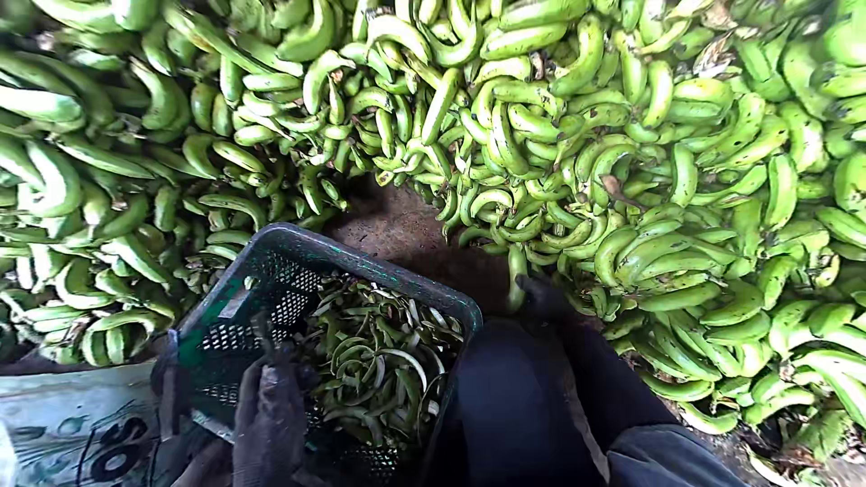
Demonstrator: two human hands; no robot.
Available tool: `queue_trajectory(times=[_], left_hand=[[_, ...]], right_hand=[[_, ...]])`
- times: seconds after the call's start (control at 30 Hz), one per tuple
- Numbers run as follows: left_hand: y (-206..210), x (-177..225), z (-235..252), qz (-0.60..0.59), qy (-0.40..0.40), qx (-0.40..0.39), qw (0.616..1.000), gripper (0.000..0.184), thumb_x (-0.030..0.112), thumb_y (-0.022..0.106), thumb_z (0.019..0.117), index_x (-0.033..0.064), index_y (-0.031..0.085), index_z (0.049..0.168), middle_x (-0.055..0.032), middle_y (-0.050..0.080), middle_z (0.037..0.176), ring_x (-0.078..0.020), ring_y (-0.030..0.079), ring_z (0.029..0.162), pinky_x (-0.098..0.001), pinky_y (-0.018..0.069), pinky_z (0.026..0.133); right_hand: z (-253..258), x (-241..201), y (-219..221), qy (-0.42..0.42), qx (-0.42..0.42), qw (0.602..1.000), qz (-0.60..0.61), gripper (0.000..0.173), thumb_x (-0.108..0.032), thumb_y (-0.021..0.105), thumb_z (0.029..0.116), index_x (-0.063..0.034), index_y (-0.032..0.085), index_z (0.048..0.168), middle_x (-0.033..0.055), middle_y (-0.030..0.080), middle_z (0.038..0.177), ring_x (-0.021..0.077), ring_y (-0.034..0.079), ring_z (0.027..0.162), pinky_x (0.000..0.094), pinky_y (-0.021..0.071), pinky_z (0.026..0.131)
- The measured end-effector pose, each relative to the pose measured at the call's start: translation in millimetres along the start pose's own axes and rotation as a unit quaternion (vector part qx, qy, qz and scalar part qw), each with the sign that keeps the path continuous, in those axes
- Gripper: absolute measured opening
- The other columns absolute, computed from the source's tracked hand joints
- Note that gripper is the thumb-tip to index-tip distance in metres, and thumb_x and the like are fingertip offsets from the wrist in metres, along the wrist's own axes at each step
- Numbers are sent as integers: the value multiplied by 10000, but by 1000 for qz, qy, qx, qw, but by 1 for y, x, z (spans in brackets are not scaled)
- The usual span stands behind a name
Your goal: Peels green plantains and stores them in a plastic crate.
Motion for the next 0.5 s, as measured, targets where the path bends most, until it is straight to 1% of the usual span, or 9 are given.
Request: queue_trajectory(times=[0.03, 0.1, 0.17, 0.23, 0.27, 0.33, 0.37, 0.43, 0.5], left_hand=[[5, 2, -7, 16, 11, -20, 1000, 414, 355, 423, 1078, 28, 471, 1327, 70, 623, 861, -51, 651, 730, -245, 594, 692], [17, 4, -24, 52, 19, -60, 997, 514, 394, 396, 1076, -10, 480, 1383, -2, 643, 902, -105, 661, 739, -308, 605, 692], [35, 0, -42, 52, 20, -114, 992, 516, 384, 386, 1080, -8, 496, 1398, -32, 643, 910, -125, 647, 728, -331, 599, 674], [59, -4, -57, 24, 16, -167, 985, 490, 376, 396, 1076, 15, 530, 1380, -13, 635, 861, -106, 613, 681, -303, 566, 624], [69, -5, -62, 3, 15, -190, 982, 494, 391, 405, 1068, 26, 544, 1372, -20, 636, 856, -111, 603, 668, -306, 554, 605], [81, 8, -68, -67, 46, -202, 976, 554, 504, 416, 1057, 49, 554, 1341, 1, 601, 819, -97, 575, 644, -287, 540, 583], [83, 22, -70, -133, 86, -199, 967, 620, 588, 424, 1041, 45, 544, 1316, 20, 569, 781, -87, 551, 619, -270, 524, 562], [79, 65, -75, -248, 166, -179, 937, 675, 640, 440, 1013, 41, 524, 1313, 40, 582, 788, -74, 551, 623, -252, 519, 562], [69, 98, -81, -304, 198, -136, 922, 591, 561, 437, 1047, 32, 538, 1291, 37, 617, 806, -55, 572, 633, -219, 522, 566]], right_hand=[[-6, -24, 3, -9, -7, 996, 85, 373, -251, 517, 1062, -31, 552, 1361, 119, 678, 1153, 184, 663, 1012, 377, 567, 890], [-26, -86, 20, -32, -34, 982, 182, 379, -280, 379, 1105, -114, 489, 1428, 92, 679, 1199, 197, 670, 1040, 389, 562, 885], [-47, -142, 49, -64, -85, 973, 205, 372, -315, 335, 1111, -206, 428, 1454, 68, 671, 1191, 214, 680, 998, 393, 582, 806], [-68, -186, 83, -114, -125, 971, 171, 416, -303, 445, 1088, -261, 389, 1498, 74, 666, 1180, 226, 688, 945, 387, 601, 742], [-82, -204, 102, -147, -141, 970, 135, 449, -297, 490, 1073, -281, 375, 1507, 63, 661, 1194, 213, 687, 950, 373, 601, 747], [-111, -230, 134, -248, -163, 954, 40, 527, -295, 561, 1043, -255, 353, 1525, 52, 650, 1230, 187, 676, 979, 373, 595, 787], [-123, -239, 147, -304, -167, 938, 0, 560, -306, 599, 1023, -235, 355, 1522, 45, 651, 1233, 172, 678, 993, 374, 598, 804], [-144, -248, 167, -385, -180, 905, -24, 590, -317, 631, 1005, -210, 368, 1522, 36, 642, 1241, 159, 672, 1020, 376, 604, 835], [-160, -252, 184, -402, -200, 894, 8, 562, -288, 623, 1008, -188, 375, 1502, 30, 635, 1230, 153, 667, 1021, 353, 603, 830]])
Point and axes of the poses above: each hand's wrist, its own z-axis towards the middle knuckle, its own y-axis out of the palm, x = y × z, the point moved 4 cm from there along z, towards the middle knuckle
